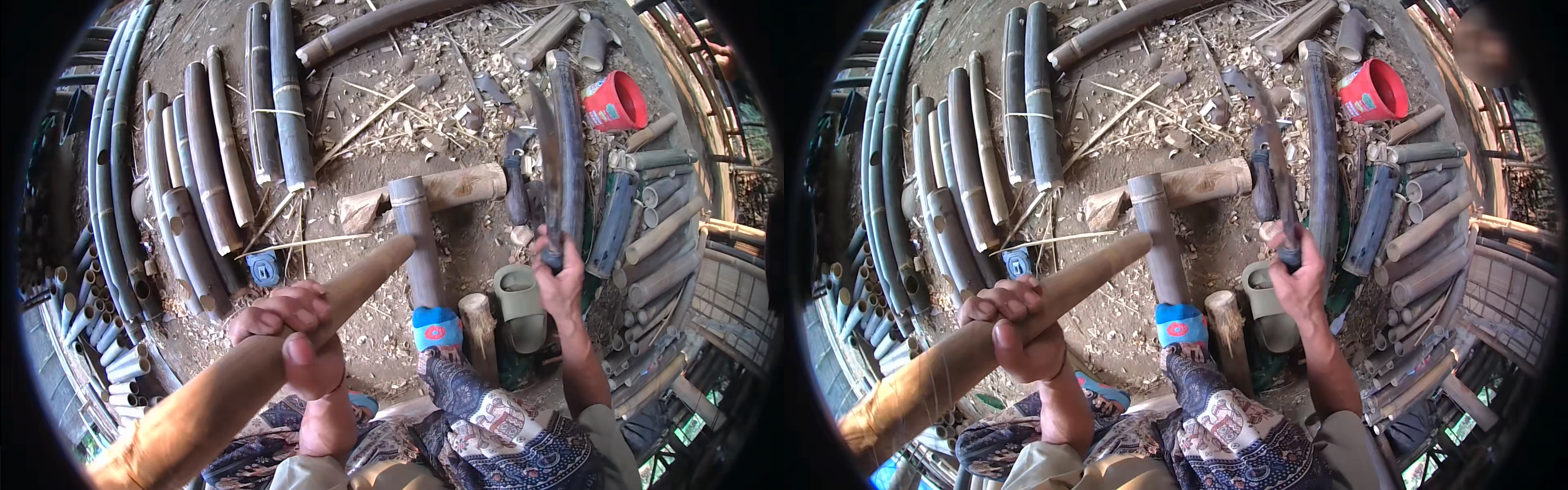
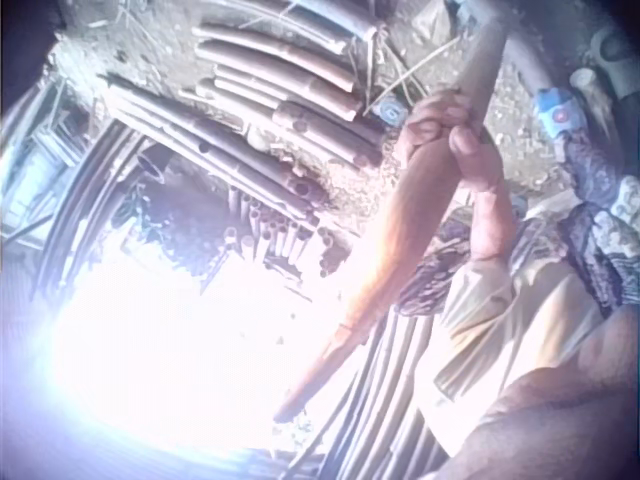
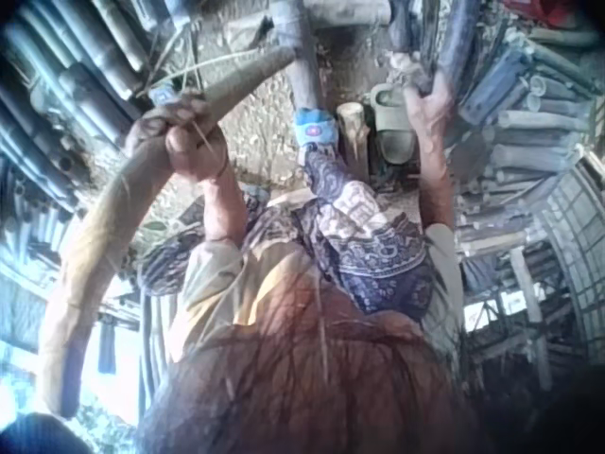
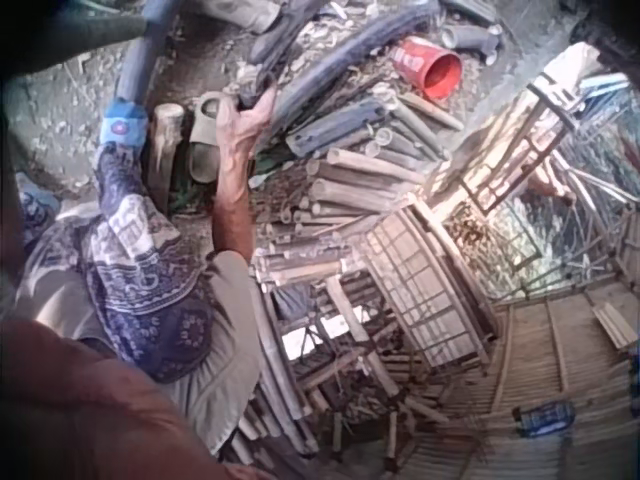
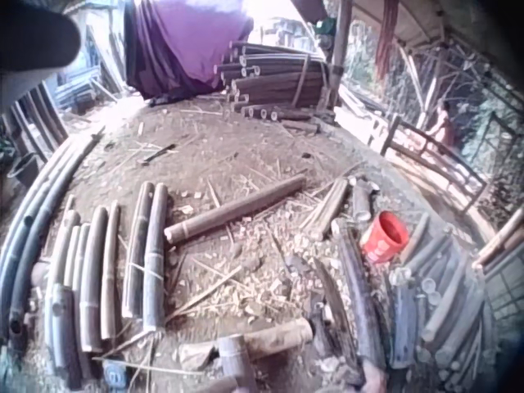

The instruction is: The person prepares bamboo segments by using a large knife to carve and smooth the edges of a hole in one piece, then tests the fit by inserting another bamboo pole into the hole and rotating it.

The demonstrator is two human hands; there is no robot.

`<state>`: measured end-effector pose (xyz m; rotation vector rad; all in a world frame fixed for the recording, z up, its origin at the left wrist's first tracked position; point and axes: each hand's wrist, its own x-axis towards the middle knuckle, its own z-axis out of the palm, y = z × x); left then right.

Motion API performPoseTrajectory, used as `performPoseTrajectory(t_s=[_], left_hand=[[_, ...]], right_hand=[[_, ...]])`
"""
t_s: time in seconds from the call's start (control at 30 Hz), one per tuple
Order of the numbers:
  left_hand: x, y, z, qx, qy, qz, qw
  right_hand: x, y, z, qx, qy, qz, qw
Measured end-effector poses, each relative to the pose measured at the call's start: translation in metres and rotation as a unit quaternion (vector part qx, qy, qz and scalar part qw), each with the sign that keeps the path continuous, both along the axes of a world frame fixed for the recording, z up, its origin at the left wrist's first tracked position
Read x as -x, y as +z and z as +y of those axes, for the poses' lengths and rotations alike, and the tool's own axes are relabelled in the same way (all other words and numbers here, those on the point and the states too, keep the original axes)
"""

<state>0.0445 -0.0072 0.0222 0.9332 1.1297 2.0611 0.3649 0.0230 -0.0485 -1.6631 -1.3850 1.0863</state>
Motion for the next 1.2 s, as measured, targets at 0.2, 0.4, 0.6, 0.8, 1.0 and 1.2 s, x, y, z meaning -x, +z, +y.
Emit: performPoseTrajectory(t_s=[0.2, 0.4, 0.6, 0.8, 1.0, 1.2], left_hand=[[-0.008, -0.005, 0.017, 0.007, 0.029, -0.012, 0.999], [-0.003, -0.009, 0.018, -0.019, -0.021, 0.015, 0.999], [-0.012, 0.008, 0.018, 0.046, -0.045, 0.006, 0.998], [-0.015, -0.003, 0.023, -0.005, -0.025, 0.042, 0.999], [0.000, -0.011, 0.026, -0.013, -0.010, 0.014, 1.000], [0.085, -0.050, 0.091, 0.407, 0.013, -0.044, 0.912]], right_hand=[[0.008, 0.027, 0.018, 0.056, 0.006, 0.027, 0.998], [0.006, 0.023, 0.028, 0.059, 0.078, -0.014, 0.995], [-0.033, 0.041, 0.076, -0.031, 0.355, -0.365, 0.860], [0.001, 0.034, 0.100, -0.170, 0.526, -0.388, 0.737], [-0.038, 0.006, 0.099, -0.164, 0.501, -0.441, 0.726], [-0.082, 0.068, 0.068, 0.049, 0.243, -0.419, 0.873]])
